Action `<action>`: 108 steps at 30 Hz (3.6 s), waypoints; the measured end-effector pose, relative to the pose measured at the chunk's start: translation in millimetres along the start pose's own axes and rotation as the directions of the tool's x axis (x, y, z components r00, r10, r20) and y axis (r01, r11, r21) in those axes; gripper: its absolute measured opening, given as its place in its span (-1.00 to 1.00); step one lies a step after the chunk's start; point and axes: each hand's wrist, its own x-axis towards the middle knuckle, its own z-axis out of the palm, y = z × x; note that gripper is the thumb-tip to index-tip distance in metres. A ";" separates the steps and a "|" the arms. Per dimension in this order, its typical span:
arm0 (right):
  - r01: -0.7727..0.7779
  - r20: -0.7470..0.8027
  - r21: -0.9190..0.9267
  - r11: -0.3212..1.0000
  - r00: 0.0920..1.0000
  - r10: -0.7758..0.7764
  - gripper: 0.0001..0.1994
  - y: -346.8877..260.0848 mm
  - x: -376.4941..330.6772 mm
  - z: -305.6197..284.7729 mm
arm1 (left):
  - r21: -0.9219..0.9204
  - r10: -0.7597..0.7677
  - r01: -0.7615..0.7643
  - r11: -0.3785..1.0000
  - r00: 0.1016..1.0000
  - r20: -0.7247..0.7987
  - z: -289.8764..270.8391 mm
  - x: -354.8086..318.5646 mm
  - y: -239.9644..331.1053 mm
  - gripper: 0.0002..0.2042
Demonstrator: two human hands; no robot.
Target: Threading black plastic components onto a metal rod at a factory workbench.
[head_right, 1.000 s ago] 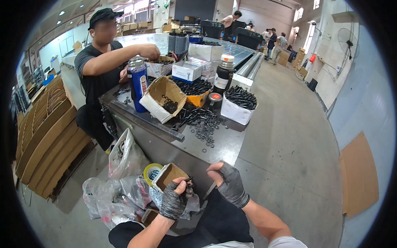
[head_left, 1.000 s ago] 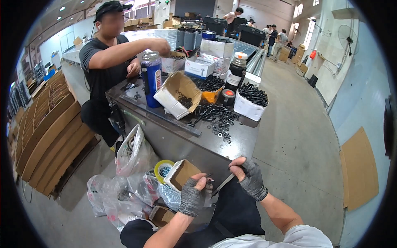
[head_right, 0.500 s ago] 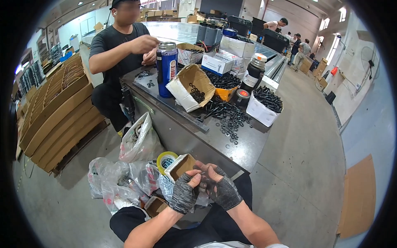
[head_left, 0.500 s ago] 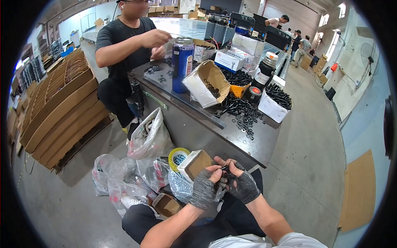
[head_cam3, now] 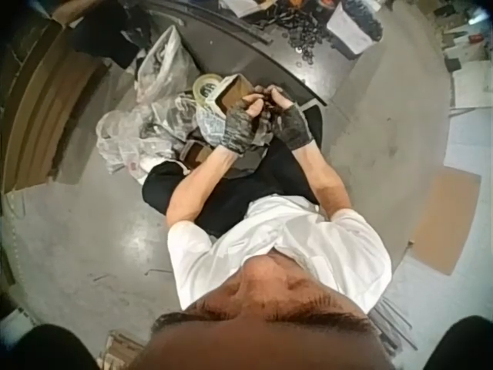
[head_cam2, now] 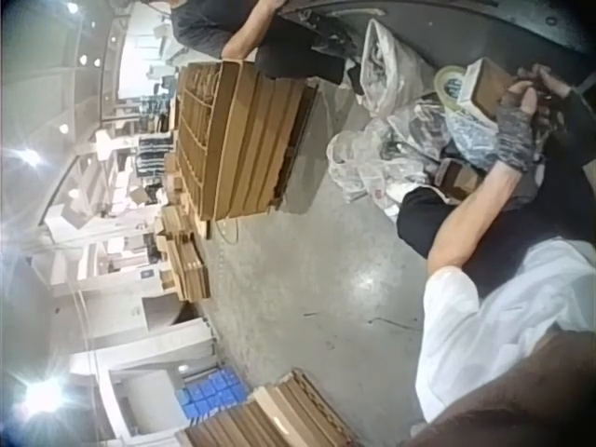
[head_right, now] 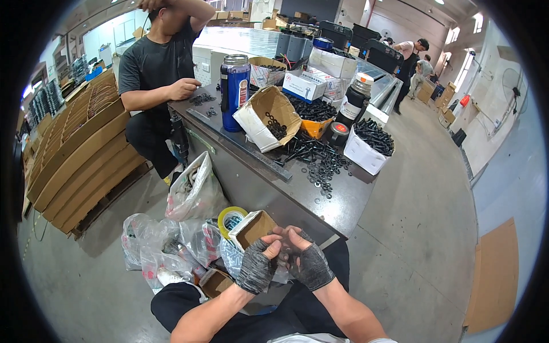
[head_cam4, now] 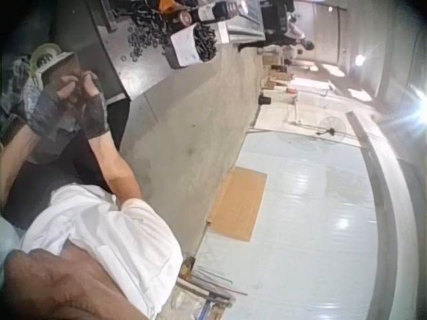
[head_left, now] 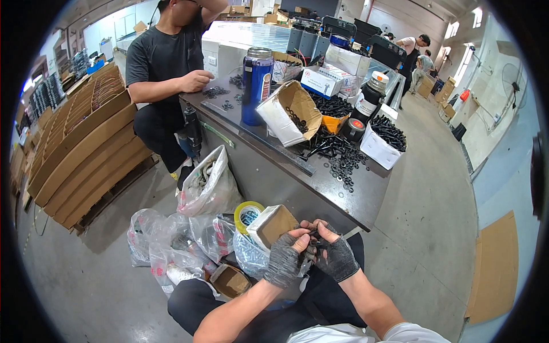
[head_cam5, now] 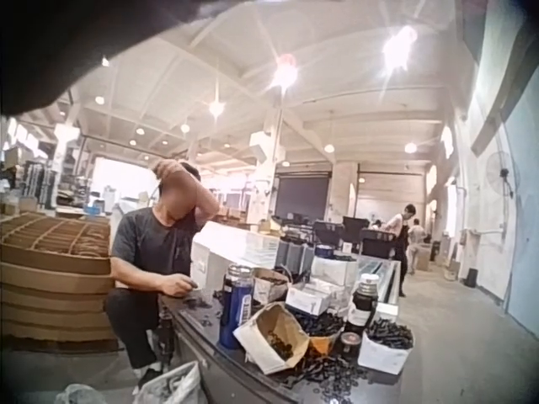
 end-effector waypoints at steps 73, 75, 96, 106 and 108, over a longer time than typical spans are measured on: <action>0.383 0.238 -0.556 -0.737 0.924 0.301 -0.66 58.8 123.2 -130.3 | -0.049 -0.229 0.231 0.972 0.875 -0.427 -123.5 -19.8 -78.4 -0.51; 0.395 0.255 -0.567 -0.723 0.919 0.302 -0.66 58.2 122.0 -132.4 | -0.033 -0.239 0.249 0.968 0.875 -0.421 -119.5 -18.5 -75.3 -0.54; 0.376 0.459 -0.770 -0.516 0.888 -0.037 -0.78 -51.4 -21.1 -11.7 | -0.057 -0.283 0.283 0.957 0.878 -0.386 -119.5 -16.2 -81.7 -0.53; 0.402 0.523 -0.782 -0.476 0.838 -0.152 -0.87 -97.8 -18.4 8.1 | 0.589 -0.349 0.320 0.742 0.935 -0.068 -75.8 -27.2 -52.4 -0.74; 0.301 0.545 -0.774 -0.557 0.764 -0.345 -0.88 -133.7 -2.9 0.6 | 0.715 -0.326 0.164 0.679 0.941 0.093 -54.8 -24.4 -34.6 -0.76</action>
